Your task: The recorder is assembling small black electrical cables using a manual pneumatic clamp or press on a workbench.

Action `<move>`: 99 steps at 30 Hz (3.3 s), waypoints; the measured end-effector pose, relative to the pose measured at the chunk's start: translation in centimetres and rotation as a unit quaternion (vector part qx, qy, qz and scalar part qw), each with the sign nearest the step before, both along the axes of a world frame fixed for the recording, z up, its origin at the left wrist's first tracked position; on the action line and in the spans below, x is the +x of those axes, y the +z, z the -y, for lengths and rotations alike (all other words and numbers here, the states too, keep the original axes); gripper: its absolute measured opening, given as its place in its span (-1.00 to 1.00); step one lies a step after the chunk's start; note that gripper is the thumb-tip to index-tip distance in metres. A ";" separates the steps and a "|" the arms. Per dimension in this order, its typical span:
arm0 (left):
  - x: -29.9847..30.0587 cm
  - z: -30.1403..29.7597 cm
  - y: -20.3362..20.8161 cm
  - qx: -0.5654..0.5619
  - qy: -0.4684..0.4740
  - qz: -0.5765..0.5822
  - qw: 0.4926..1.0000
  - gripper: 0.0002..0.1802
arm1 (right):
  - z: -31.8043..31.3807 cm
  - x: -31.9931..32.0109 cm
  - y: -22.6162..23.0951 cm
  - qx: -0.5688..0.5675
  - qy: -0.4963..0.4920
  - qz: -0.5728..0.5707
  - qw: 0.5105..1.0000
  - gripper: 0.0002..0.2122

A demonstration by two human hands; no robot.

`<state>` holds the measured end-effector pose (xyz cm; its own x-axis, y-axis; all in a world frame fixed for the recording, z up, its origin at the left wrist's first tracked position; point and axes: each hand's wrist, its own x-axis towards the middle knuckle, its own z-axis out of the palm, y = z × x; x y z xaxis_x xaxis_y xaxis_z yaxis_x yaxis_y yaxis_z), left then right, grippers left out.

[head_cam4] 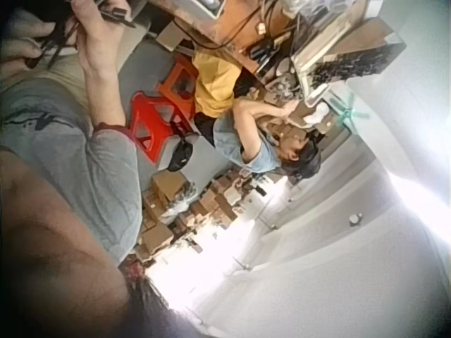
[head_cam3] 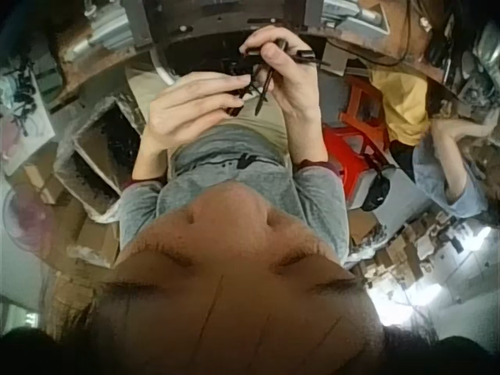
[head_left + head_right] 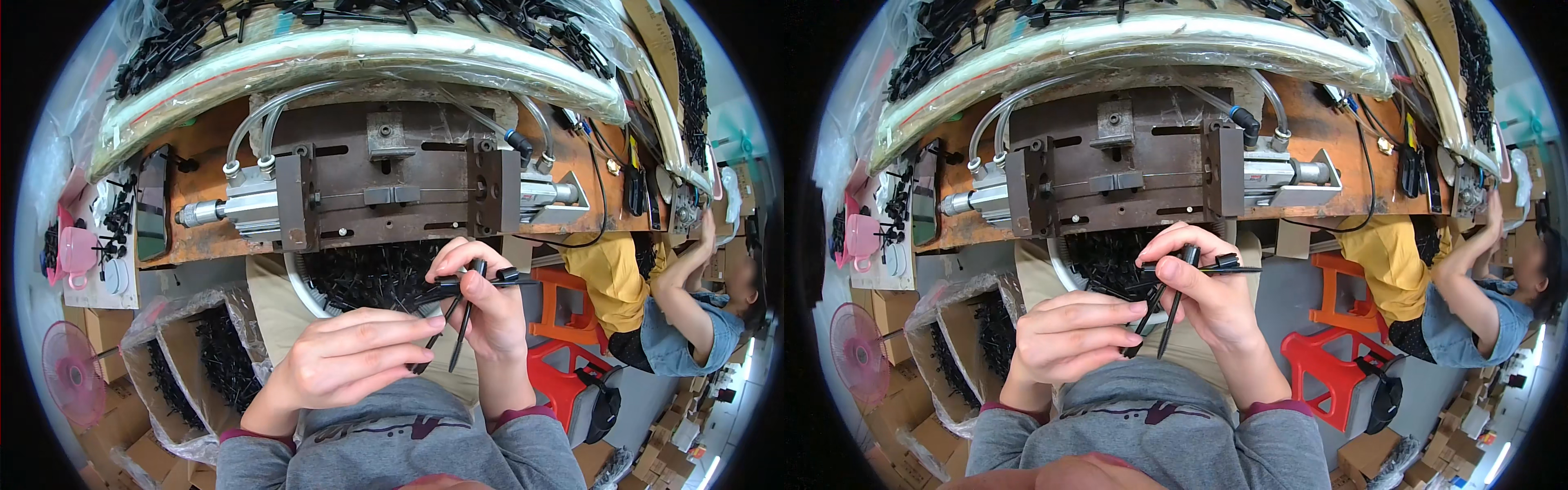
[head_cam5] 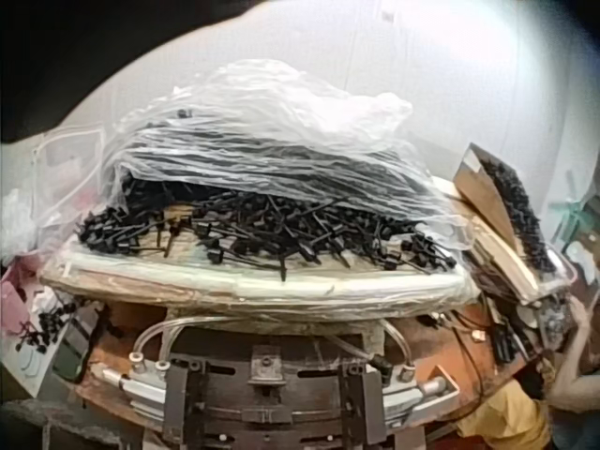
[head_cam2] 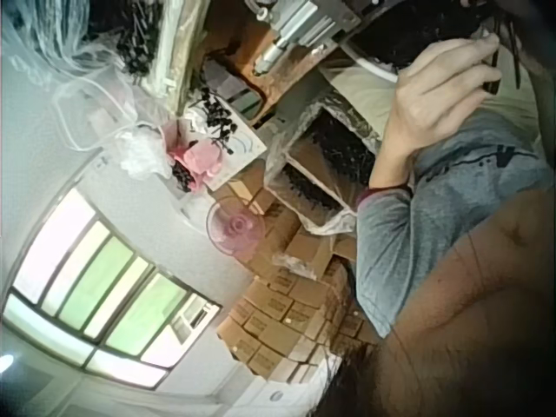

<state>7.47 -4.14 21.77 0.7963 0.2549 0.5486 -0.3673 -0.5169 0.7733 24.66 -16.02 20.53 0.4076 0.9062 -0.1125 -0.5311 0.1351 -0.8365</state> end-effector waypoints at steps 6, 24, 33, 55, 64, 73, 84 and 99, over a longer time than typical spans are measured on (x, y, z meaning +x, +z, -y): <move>-0.5 -0.2 -0.2 -0.034 -0.027 0.006 0.999 -0.74 | 0.0 0.3 0.1 0.055 -0.029 -0.053 0.997 -0.81; -1.3 -0.1 0.0 -0.031 -0.019 0.001 0.999 -0.72 | 0.1 0.7 0.7 0.038 0.040 -0.043 0.998 -0.93; -1.5 0.3 0.2 -0.014 0.007 -0.015 1.000 -0.71 | 0.0 0.2 0.8 0.017 0.034 -0.043 0.998 -0.95; 2.8 -1.4 -0.8 0.251 0.237 -0.129 0.930 -0.70 | 1.3 0.6 1.5 0.018 -0.031 0.052 0.998 -0.81; 3.2 -1.5 -0.5 0.302 0.251 -0.141 0.909 -0.73 | 1.0 1.0 1.4 0.013 -0.073 0.071 0.995 -0.88; 3.3 -1.6 0.3 0.296 0.247 -0.178 0.905 -0.73 | 0.9 0.5 2.2 -0.057 -0.075 0.051 0.994 -0.92; 3.2 -1.6 -0.7 0.251 0.235 -0.132 0.930 -0.74 | 1.3 -0.4 1.9 -0.069 -0.057 0.067 0.994 -0.93; -0.1 -1.1 -1.7 -0.265 0.057 -0.042 0.962 -0.70 | 1.4 -0.7 1.3 -0.038 -0.053 0.097 0.993 -0.92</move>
<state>7.34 -3.00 20.09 0.7825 0.5688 0.2534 -0.2570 -0.0756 0.9634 23.94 -17.44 21.84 0.5205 0.8494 -0.0877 -0.3443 0.1148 -0.9318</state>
